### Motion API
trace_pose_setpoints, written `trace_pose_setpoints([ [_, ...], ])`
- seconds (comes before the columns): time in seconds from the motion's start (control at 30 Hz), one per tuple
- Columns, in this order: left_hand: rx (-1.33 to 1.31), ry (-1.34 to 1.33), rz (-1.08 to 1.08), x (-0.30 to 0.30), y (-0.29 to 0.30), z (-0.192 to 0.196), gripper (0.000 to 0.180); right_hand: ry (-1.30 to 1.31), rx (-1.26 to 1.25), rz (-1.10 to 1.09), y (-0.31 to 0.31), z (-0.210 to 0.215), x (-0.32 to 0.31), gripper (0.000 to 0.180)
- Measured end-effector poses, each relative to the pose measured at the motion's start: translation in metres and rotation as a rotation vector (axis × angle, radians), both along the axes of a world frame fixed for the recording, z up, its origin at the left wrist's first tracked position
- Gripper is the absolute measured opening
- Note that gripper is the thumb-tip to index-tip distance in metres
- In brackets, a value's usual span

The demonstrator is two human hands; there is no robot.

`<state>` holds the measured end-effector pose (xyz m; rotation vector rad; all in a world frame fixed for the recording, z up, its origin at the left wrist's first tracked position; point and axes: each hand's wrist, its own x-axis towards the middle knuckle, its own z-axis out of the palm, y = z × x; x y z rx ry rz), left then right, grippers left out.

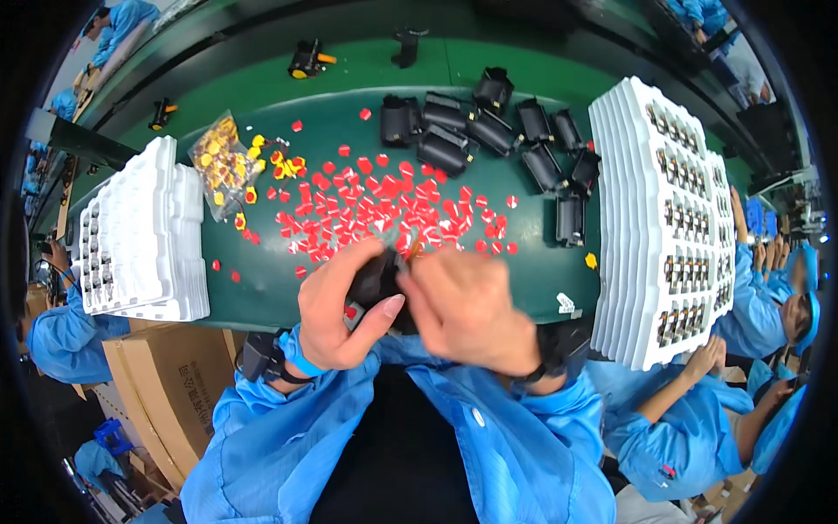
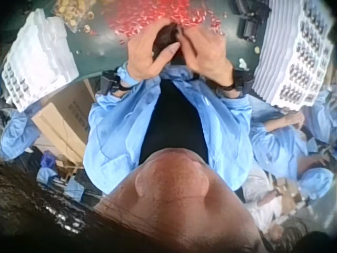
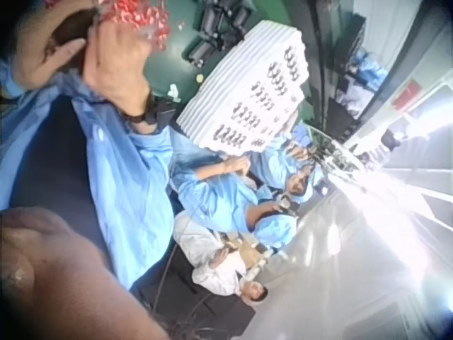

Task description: Assembling electronic components by attaching small yellow stickers to black plastic housings.

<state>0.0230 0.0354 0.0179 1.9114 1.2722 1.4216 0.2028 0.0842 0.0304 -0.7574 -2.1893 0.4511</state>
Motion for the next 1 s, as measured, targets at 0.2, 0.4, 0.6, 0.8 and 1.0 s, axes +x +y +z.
trace_pose_setpoints([
  [0.2, 0.016, 0.012, 0.350, -0.039, -0.029, -0.004, 0.041, -0.204, 0.147, -0.455, 0.231, 0.004, -0.024, 0.025],
  [0.4, -0.032, 0.170, 0.401, -0.068, -0.060, -0.009, 0.014, -0.696, -0.083, -0.646, 0.372, -0.060, -0.008, 0.033],
  [0.6, -0.105, 0.306, 0.609, -0.123, -0.065, -0.019, 0.004, -0.675, -0.119, -0.627, 0.372, -0.058, -0.014, 0.044],
  [0.8, -0.470, 0.736, 0.669, -0.169, 0.008, -0.052, 0.021, -0.131, -0.012, -0.378, 0.262, 0.010, -0.022, 0.030],
  [1.0, -0.492, 0.832, 0.643, -0.172, 0.010, -0.042, 0.018, 0.017, 0.028, -0.100, 0.072, 0.051, -0.015, 0.008],
])
